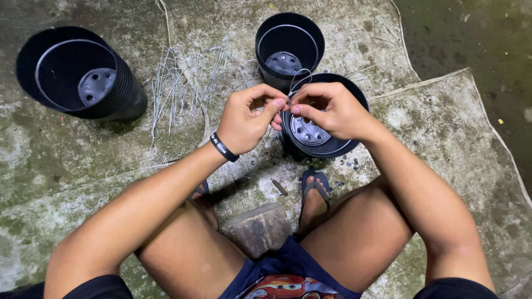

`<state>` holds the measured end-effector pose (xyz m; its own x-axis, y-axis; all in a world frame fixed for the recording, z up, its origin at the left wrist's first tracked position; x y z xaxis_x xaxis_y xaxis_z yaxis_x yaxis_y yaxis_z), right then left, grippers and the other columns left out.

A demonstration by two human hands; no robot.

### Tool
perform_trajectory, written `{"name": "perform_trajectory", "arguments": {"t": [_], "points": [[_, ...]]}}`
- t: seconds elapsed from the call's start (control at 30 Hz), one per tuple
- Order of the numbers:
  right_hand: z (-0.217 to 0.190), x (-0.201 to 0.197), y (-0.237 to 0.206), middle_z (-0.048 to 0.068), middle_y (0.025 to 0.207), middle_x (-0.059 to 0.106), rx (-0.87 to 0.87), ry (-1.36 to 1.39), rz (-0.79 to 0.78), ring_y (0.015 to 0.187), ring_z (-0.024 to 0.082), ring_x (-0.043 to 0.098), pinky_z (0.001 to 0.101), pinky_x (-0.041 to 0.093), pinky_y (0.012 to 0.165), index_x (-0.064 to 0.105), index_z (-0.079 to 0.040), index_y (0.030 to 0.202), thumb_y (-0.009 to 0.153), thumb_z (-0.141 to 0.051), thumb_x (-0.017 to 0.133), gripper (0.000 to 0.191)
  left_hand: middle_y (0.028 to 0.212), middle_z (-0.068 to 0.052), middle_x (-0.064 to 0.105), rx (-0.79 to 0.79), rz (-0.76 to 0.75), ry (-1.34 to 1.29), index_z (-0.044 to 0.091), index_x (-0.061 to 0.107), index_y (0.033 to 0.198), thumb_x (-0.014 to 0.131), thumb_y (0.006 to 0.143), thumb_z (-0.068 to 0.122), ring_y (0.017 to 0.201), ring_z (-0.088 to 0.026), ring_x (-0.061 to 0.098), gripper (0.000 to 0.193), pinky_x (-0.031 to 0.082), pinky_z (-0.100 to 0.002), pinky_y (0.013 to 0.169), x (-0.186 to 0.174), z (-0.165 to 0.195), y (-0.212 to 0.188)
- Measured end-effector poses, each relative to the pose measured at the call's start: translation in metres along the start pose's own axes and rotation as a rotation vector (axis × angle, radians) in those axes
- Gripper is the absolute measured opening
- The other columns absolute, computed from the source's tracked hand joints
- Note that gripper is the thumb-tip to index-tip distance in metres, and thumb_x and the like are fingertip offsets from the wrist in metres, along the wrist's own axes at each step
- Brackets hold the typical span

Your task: The person sits on a small wooden block and bends metal wires into loops, then threads them through holes in the bottom of black plastic pots to create hanging supports. The person repeats this process for multiple pots, securing the wire ends by hand.

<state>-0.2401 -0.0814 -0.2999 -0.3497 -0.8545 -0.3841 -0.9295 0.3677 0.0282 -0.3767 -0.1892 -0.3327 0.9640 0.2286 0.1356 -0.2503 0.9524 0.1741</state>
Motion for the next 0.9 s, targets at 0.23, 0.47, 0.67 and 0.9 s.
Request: {"name": "perform_trajectory", "arguments": {"t": [0.23, 0.47, 0.67, 0.9], "points": [[-0.004, -0.001, -0.001, 0.001, 0.08, 0.064, 0.006, 0.022, 0.115, 0.071, 0.007, 0.061, 0.0253, 0.05, 0.061, 0.064, -0.002, 0.105, 0.094, -0.009, 0.076, 0.018, 0.096, -0.01, 0.074, 0.0, 0.035, -0.019, -0.005, 0.069, 0.111, 0.064, 0.102, 0.006, 0.079, -0.011, 0.072, 0.015, 0.064, -0.027, 0.069, -0.003, -0.002, 0.002], [-0.046, 0.013, -0.012, 0.01, 0.094, 0.061, -0.366, -0.533, 0.209, 0.075, 0.019, 0.065, 0.0294, 0.051, 0.064, 0.068, -0.001, 0.102, 0.094, -0.004, 0.077, 0.012, 0.097, -0.011, 0.076, -0.062, 0.142, -0.084, -0.005, 0.07, 0.11, 0.065, 0.101, 0.009, 0.082, -0.013, 0.075, 0.017, 0.064, -0.027, 0.071, -0.013, -0.012, 0.007], [-0.056, 0.02, -0.012, 0.01, 0.097, 0.063, -0.355, -0.571, 0.241, 0.079, 0.021, 0.068, 0.0318, 0.054, 0.067, 0.07, -0.002, 0.104, 0.093, -0.013, 0.079, 0.018, 0.093, -0.011, 0.078, -0.054, 0.186, 0.115, -0.005, 0.072, 0.105, 0.066, 0.101, 0.009, 0.081, -0.011, 0.072, 0.016, 0.059, -0.026, 0.067, -0.016, -0.01, 0.004], [-0.053, 0.02, -0.008, 0.01, 0.093, 0.064, -0.308, -0.62, 0.239, 0.075, 0.021, 0.067, 0.0327, 0.054, 0.066, 0.07, -0.002, 0.102, 0.09, -0.018, 0.084, 0.025, 0.095, -0.01, 0.074, 0.007, 0.124, -0.026, -0.006, 0.067, 0.107, 0.064, 0.102, 0.005, 0.086, -0.012, 0.075, 0.013, 0.064, -0.026, 0.076, -0.012, -0.013, 0.005]]}}
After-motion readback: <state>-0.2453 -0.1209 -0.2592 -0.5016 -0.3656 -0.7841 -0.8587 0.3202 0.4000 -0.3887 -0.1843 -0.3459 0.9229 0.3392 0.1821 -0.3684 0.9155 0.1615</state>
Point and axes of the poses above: each hand's wrist, its own y-axis towards the middle knuckle, its own x-axis out of the palm, z = x × y, the point moved 6 cm from there along y, towards the middle knuckle
